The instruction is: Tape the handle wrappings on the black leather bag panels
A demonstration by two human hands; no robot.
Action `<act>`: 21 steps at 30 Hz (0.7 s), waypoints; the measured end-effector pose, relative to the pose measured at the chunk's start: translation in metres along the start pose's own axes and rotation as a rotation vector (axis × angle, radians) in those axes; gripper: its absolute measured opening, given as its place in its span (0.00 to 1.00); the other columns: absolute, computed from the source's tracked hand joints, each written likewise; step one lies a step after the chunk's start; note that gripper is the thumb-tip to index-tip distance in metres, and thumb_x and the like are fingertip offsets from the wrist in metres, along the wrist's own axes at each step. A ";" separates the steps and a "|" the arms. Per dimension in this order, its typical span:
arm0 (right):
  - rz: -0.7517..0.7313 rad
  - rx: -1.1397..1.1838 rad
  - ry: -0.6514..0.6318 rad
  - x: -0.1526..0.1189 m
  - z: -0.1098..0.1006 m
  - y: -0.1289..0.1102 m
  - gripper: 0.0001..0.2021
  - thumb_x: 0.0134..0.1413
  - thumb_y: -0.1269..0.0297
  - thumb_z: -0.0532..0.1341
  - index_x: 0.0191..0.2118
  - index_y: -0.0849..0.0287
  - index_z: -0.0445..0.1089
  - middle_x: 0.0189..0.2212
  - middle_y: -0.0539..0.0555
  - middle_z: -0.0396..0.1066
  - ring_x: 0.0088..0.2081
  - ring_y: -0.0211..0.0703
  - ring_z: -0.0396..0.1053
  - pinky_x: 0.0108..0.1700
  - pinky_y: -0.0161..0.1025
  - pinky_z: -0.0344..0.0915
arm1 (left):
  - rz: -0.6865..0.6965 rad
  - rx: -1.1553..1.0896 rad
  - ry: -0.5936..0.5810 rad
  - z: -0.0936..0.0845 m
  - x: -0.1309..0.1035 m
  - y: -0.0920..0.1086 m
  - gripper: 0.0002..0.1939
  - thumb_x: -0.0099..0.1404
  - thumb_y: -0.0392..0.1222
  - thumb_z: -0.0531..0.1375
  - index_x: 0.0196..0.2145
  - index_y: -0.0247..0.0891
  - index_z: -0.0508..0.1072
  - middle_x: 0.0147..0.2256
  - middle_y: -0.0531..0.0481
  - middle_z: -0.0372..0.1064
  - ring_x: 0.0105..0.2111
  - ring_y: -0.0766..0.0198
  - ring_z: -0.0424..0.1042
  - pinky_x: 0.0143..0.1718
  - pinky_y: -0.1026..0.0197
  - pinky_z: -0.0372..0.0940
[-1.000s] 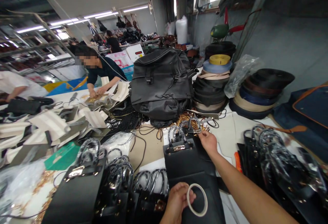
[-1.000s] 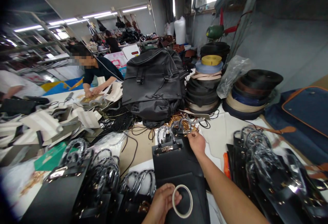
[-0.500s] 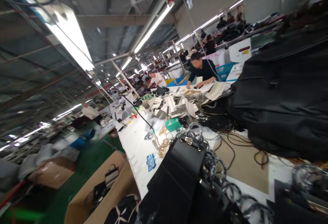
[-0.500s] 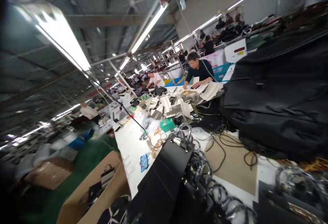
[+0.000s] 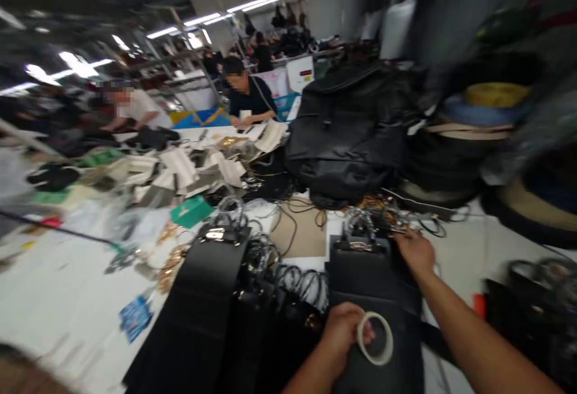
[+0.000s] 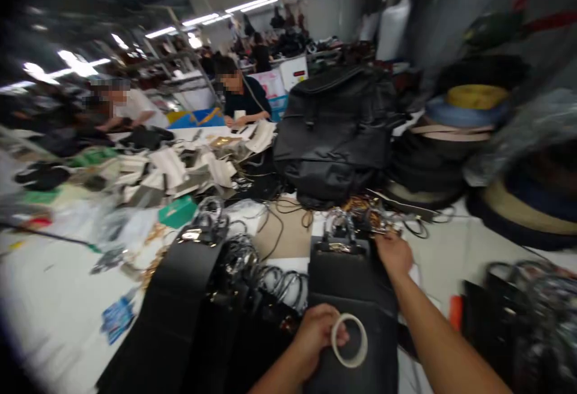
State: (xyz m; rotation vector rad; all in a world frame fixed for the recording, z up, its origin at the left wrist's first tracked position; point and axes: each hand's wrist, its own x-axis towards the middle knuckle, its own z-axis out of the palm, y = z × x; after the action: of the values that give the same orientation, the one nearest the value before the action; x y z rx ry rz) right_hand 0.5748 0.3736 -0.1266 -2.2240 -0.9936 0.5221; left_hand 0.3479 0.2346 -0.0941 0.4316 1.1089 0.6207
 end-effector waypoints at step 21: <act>0.110 0.222 -0.090 -0.131 -0.062 0.074 0.27 0.46 0.44 0.61 0.47 0.58 0.73 0.46 0.59 0.75 0.46 0.54 0.72 0.53 0.49 0.65 | 0.349 0.408 0.138 -0.008 0.000 0.037 0.08 0.56 0.44 0.58 0.26 0.37 0.70 0.24 0.54 0.68 0.23 0.68 0.61 0.27 0.65 0.54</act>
State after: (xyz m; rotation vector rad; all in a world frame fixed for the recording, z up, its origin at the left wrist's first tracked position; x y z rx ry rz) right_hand 0.5652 0.2106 -0.1211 -2.0790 -0.8174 0.7507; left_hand 0.3316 0.2630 -0.0748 0.9604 1.3082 0.7367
